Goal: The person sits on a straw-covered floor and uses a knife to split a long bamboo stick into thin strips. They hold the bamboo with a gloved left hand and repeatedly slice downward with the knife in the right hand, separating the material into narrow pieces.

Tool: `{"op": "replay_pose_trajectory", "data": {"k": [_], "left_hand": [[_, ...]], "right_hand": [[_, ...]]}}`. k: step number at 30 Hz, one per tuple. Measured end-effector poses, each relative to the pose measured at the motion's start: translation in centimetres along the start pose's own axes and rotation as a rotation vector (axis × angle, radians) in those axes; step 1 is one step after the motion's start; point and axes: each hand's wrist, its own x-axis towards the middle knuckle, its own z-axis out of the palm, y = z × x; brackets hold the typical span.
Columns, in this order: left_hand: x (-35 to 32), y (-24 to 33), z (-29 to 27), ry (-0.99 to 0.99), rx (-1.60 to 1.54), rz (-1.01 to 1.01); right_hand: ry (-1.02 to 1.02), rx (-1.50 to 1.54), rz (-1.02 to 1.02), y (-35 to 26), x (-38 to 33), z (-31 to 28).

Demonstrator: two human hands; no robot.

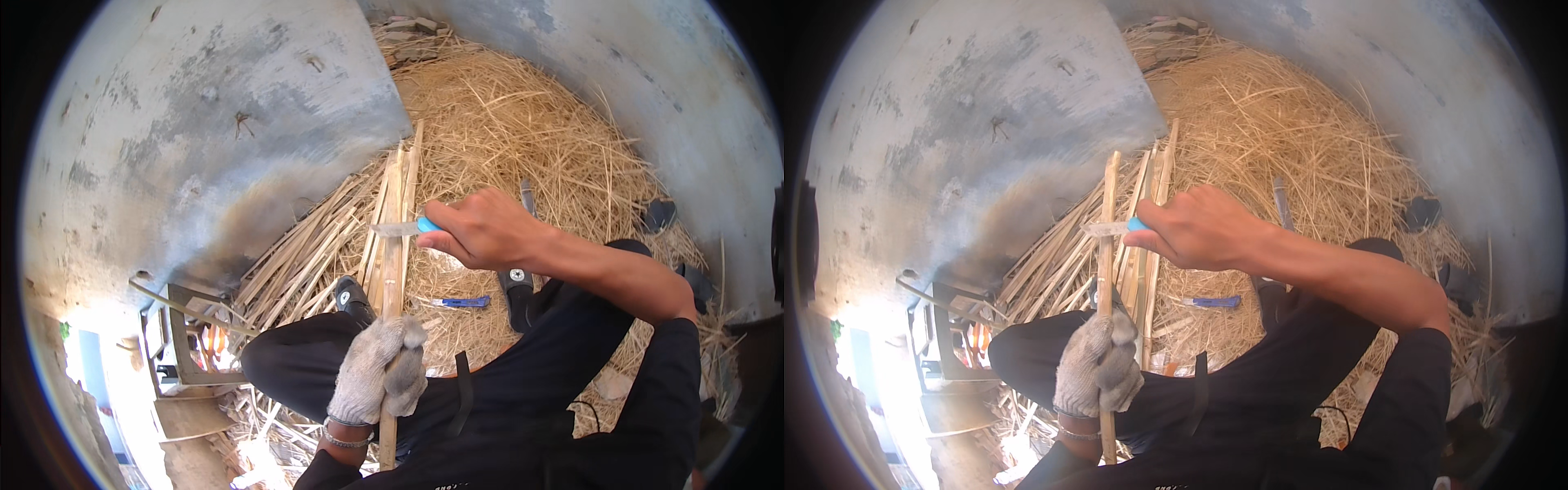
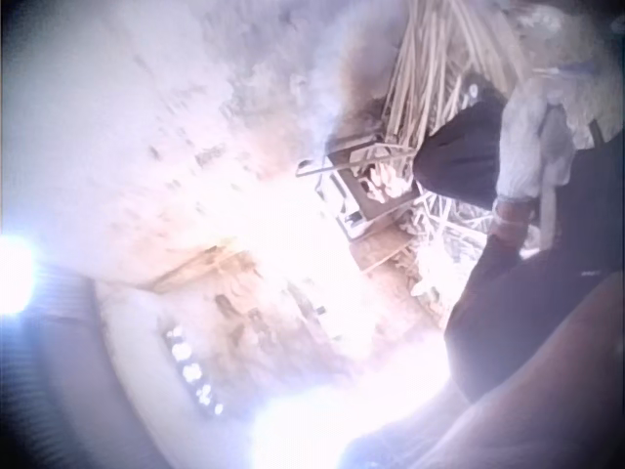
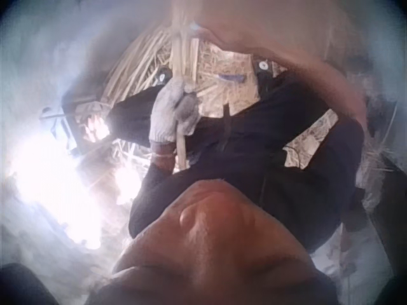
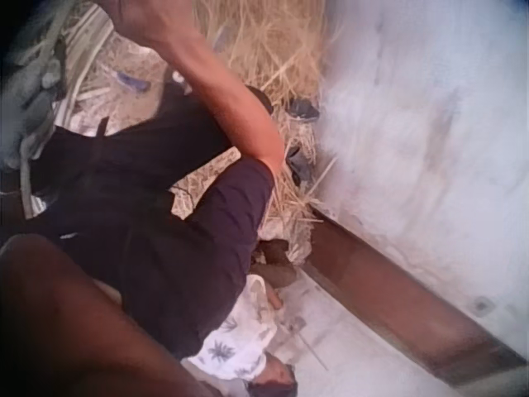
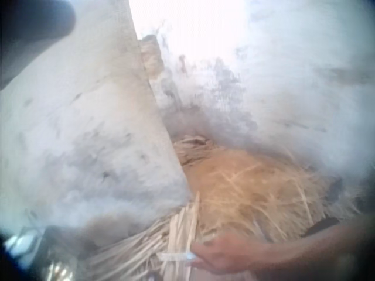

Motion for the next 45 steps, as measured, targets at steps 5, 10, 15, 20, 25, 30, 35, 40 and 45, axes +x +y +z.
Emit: {"op": "replay_pose_trajectory", "data": {"k": [5, 10, 15, 20, 25, 30, 35, 40, 45], "left_hand": [[0.9, 0.9, -0.3, -0.042, -0.194, 0.0], [0.9, -0.4, -0.1, 0.027, -0.267, -0.056], [1.1, -1.2, -0.1, 0.076, -0.206, -0.098], [1.1, -1.8, -0.4, 0.044, -0.313, -0.1], [0.8, -1.7, -0.2, -0.038, -0.253, -0.119], [-0.8, -2.5, 0.0, -0.09, -0.293, -0.156], [-2.2, -2.8, -0.8, -0.098, -0.27, -0.146], [-1.2, -2.6, -1.6, -0.026, -0.251, -0.128], [-0.6, -2.3, -0.6, 0.0, -0.187, -0.17]], "right_hand": [[0.071, 0.129, -0.068, 1.1, 0.2, 2.4], [0.071, 0.121, -0.065, 1.1, -1.3, 3.6], [0.115, -0.051, 0.184, 3.2, -0.5, 5.0], [0.203, -0.096, 0.203, 3.2, -0.1, 4.6], [0.207, 0.037, -0.008, 2.6, -1.1, 4.0], [0.141, -0.271, 0.325, 8.6, 0.5, 4.8], [0.477, -0.411, 0.357, 13.2, -0.4, 0.5], [0.264, 0.101, 0.122, 2.8, -2.0, 0.5], [-0.044, 0.165, -0.131, -0.6, -3.2, 2.6]]}}
